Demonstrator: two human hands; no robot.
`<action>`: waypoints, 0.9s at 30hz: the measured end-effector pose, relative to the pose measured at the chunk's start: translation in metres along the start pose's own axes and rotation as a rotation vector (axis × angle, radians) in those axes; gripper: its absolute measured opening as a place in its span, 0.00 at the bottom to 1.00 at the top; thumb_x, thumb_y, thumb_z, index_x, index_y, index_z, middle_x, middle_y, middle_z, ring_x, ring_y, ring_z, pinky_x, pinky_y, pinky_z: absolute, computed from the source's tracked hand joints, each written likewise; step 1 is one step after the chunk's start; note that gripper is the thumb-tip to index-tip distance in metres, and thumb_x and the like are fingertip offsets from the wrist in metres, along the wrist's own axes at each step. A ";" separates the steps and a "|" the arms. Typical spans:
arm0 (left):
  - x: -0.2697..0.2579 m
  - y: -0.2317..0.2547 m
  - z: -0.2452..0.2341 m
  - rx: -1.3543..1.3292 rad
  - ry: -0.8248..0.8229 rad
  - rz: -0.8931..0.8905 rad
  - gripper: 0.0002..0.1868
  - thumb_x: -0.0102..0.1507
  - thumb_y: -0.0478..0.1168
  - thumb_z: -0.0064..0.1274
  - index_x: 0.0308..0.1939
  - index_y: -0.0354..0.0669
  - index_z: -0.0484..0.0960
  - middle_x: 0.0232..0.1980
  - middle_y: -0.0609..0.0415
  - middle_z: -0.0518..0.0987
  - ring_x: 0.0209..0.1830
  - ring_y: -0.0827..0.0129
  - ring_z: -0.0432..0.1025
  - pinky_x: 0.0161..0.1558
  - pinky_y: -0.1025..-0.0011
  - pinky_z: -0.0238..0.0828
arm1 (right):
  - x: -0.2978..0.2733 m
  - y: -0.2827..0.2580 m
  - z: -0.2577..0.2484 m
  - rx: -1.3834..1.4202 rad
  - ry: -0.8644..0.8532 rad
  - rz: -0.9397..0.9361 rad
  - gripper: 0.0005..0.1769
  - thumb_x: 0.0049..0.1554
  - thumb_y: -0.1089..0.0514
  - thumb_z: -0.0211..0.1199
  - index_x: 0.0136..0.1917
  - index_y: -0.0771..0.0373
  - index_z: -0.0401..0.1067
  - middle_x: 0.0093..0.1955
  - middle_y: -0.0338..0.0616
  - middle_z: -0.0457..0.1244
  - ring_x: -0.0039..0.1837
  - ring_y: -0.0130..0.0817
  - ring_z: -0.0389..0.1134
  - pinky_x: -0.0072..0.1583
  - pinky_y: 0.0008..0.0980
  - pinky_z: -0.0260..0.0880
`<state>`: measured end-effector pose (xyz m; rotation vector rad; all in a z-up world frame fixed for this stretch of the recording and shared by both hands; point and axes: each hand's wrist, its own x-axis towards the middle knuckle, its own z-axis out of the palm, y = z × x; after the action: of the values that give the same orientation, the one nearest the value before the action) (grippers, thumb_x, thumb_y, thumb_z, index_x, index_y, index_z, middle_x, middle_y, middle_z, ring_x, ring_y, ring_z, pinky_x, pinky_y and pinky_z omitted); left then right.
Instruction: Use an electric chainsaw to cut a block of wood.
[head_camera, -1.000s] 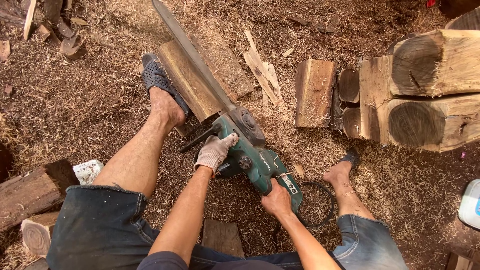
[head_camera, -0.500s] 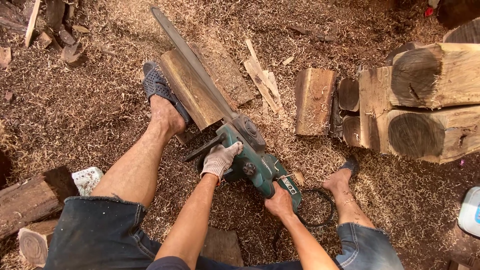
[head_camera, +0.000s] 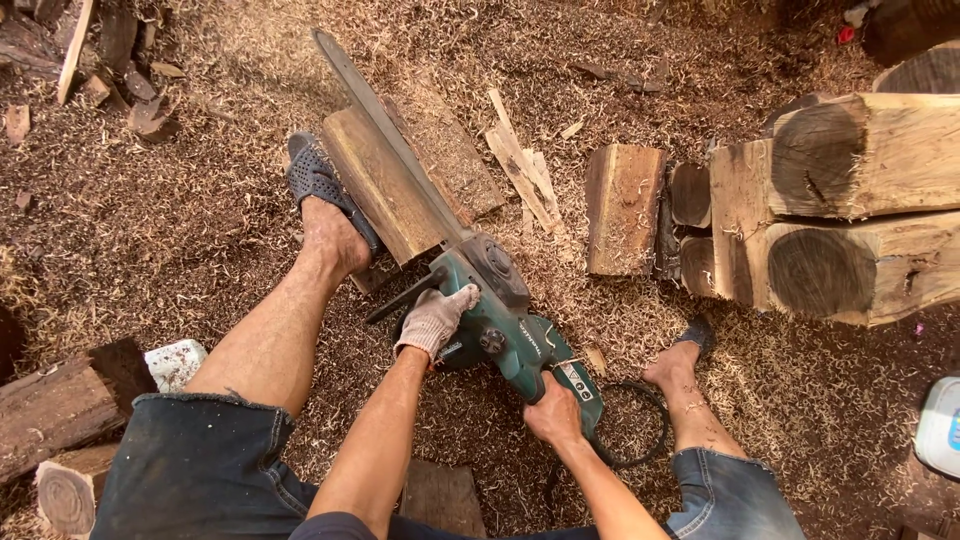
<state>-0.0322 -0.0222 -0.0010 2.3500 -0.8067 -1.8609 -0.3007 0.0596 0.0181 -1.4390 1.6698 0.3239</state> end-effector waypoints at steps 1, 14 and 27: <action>0.018 -0.014 0.007 0.024 -0.009 0.124 0.36 0.64 0.65 0.44 0.64 0.41 0.76 0.58 0.53 0.82 0.42 0.69 0.81 0.52 0.74 0.72 | 0.000 0.002 0.003 0.006 -0.016 0.023 0.23 0.48 0.68 0.59 0.59 0.59 0.66 0.46 0.52 0.71 0.50 0.47 0.75 0.60 0.49 0.76; -0.034 0.012 -0.016 0.030 0.096 -0.001 0.38 0.65 0.71 0.50 0.40 0.35 0.90 0.26 0.50 0.75 0.14 0.72 0.59 0.23 0.66 0.61 | -0.011 -0.001 0.011 0.007 -0.002 0.008 0.18 0.51 0.66 0.57 0.55 0.60 0.66 0.43 0.49 0.69 0.46 0.45 0.75 0.55 0.48 0.79; -0.019 0.002 -0.013 0.082 0.047 -0.013 0.37 0.75 0.66 0.47 0.57 0.32 0.90 0.50 0.42 0.83 0.12 0.80 0.57 0.20 0.74 0.60 | -0.022 -0.011 0.006 0.019 0.029 0.019 0.22 0.49 0.66 0.59 0.58 0.60 0.66 0.44 0.51 0.69 0.47 0.46 0.75 0.57 0.48 0.77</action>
<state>-0.0234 -0.0200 0.0203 2.4435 -0.8814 -1.8035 -0.2893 0.0748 0.0349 -1.4209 1.7065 0.2977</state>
